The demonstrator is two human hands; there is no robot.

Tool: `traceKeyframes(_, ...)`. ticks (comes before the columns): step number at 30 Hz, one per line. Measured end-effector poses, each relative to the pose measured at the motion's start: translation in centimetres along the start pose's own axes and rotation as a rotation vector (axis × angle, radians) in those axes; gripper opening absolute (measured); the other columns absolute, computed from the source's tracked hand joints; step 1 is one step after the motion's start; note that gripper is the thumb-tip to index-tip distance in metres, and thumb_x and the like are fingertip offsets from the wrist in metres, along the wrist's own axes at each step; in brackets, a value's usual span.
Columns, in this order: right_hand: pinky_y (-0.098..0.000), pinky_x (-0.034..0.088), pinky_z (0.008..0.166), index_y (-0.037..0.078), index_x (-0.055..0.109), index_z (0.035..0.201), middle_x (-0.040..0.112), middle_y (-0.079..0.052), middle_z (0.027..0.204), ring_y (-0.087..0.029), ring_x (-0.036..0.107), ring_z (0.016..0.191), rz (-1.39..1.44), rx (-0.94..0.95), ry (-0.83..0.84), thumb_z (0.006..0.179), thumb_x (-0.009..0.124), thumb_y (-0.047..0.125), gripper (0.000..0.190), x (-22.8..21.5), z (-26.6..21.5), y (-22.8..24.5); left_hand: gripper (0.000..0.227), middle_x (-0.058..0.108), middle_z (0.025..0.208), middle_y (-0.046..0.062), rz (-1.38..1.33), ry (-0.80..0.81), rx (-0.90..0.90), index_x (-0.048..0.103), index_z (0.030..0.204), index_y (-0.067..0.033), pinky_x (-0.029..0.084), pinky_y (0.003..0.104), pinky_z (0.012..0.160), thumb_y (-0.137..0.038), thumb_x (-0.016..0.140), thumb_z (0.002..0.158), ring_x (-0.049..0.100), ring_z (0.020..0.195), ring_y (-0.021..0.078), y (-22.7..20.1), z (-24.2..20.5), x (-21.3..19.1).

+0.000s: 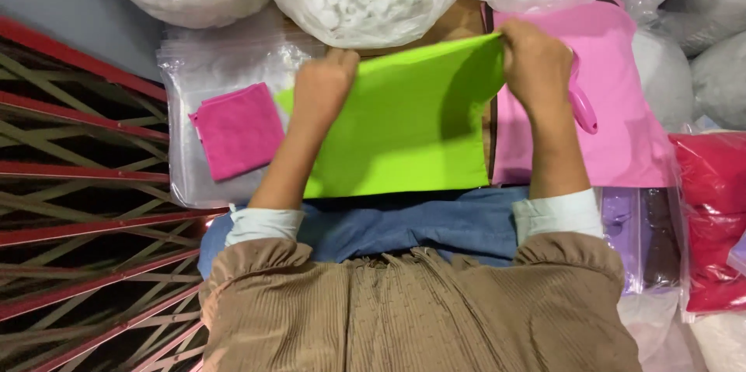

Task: Cleaning a green fabric pouch using a lint roller and folding it.

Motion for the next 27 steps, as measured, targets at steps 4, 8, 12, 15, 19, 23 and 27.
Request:
traceKeyframes(4,-0.0446,0.056,0.069,0.020,0.073,0.113,0.071,-0.004,0.090,-0.032,0.074,0.083,-0.081,-0.086,-0.173,0.115,0.067,0.014,0.009,-7.6,3.4,-3.2,0.012,0.051,0.071,-0.009,0.359,-0.222,-0.116,0.057,0.078,-0.0262,0.043,0.031,0.046,-0.019,0.067,0.081,0.057,0.047,0.0134,7.3,6.2,-4.7)
traceKeyframes(8,-0.0452,0.054,0.075,0.010,0.071,0.117,0.071,-0.011,0.095,-0.035,0.073,0.088,-0.049,-0.077,-0.240,0.120,0.061,0.011,0.011,-14.5,2.7,-3.4,0.011,0.054,0.076,-0.003,0.214,-0.256,-0.133,0.059,0.083,-0.0201,0.041,0.034,0.052,-0.012,0.067,0.079,0.056,0.056,0.0187,10.7,6.7,-12.7)
traceKeyframes(12,-0.0467,0.050,0.087,-0.012,0.065,0.126,0.069,-0.027,0.108,-0.041,0.069,0.099,0.055,-0.085,-0.417,0.130,0.047,0.004,0.025,-22.7,-1.1,1.2,0.019,0.058,0.088,0.011,-0.077,-0.340,-0.165,0.065,0.094,-0.0054,0.036,0.041,0.065,0.003,0.066,0.077,0.052,0.076,0.0312,10.2,5.0,-23.7)
traceKeyframes(15,-0.0481,0.048,0.091,-0.012,0.071,0.131,0.071,-0.027,0.115,-0.043,0.067,0.105,0.131,-0.128,-0.334,0.115,0.049,-0.010,0.027,-23.4,-4.5,4.2,0.031,0.063,0.099,0.016,-0.275,-0.254,-0.153,0.074,0.103,-0.0019,0.044,0.043,0.070,0.016,0.068,0.078,0.054,0.090,0.0342,8.9,1.4,-24.3)
traceKeyframes(19,-0.0454,0.049,0.076,0.015,0.074,0.131,0.076,-0.014,0.121,-0.037,0.071,0.103,0.264,0.003,0.231,0.091,0.060,0.003,0.044,-15.2,-8.1,4.1,0.041,0.071,0.099,0.016,-0.504,0.275,-0.124,0.082,0.108,-0.0124,0.048,0.048,0.067,0.008,0.075,0.073,0.064,0.085,0.0371,6.3,-7.2,-13.9)
traceKeyframes(23,-0.0581,0.051,0.091,0.011,0.075,0.118,0.077,-0.021,0.102,-0.049,0.069,0.101,0.280,0.101,0.522,0.094,0.054,-0.003,0.034,-6.6,-9.3,5.3,0.018,0.071,0.091,0.004,-0.311,0.426,-0.110,0.081,0.082,-0.0243,0.054,0.038,0.078,-0.008,0.078,0.075,0.069,0.086,0.0279,1.8,-13.5,-2.9)
traceKeyframes(27,-0.0569,0.052,0.094,0.020,0.076,0.122,0.078,-0.022,0.104,-0.048,0.071,0.104,0.157,0.151,0.809,0.095,0.056,0.005,0.037,0.8,-11.2,3.8,0.007,0.071,0.088,0.010,-0.329,0.793,-0.086,0.081,0.084,-0.0124,0.057,0.046,0.077,-0.013,0.074,0.081,0.070,0.085,0.0338,-0.7,-17.3,5.0)
Point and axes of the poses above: each hand's wrist, its own z-axis towards the middle knuckle, its own x-axis out of the palm, y = z × x, the point moved 3 cm from there along z, towards the middle knuckle
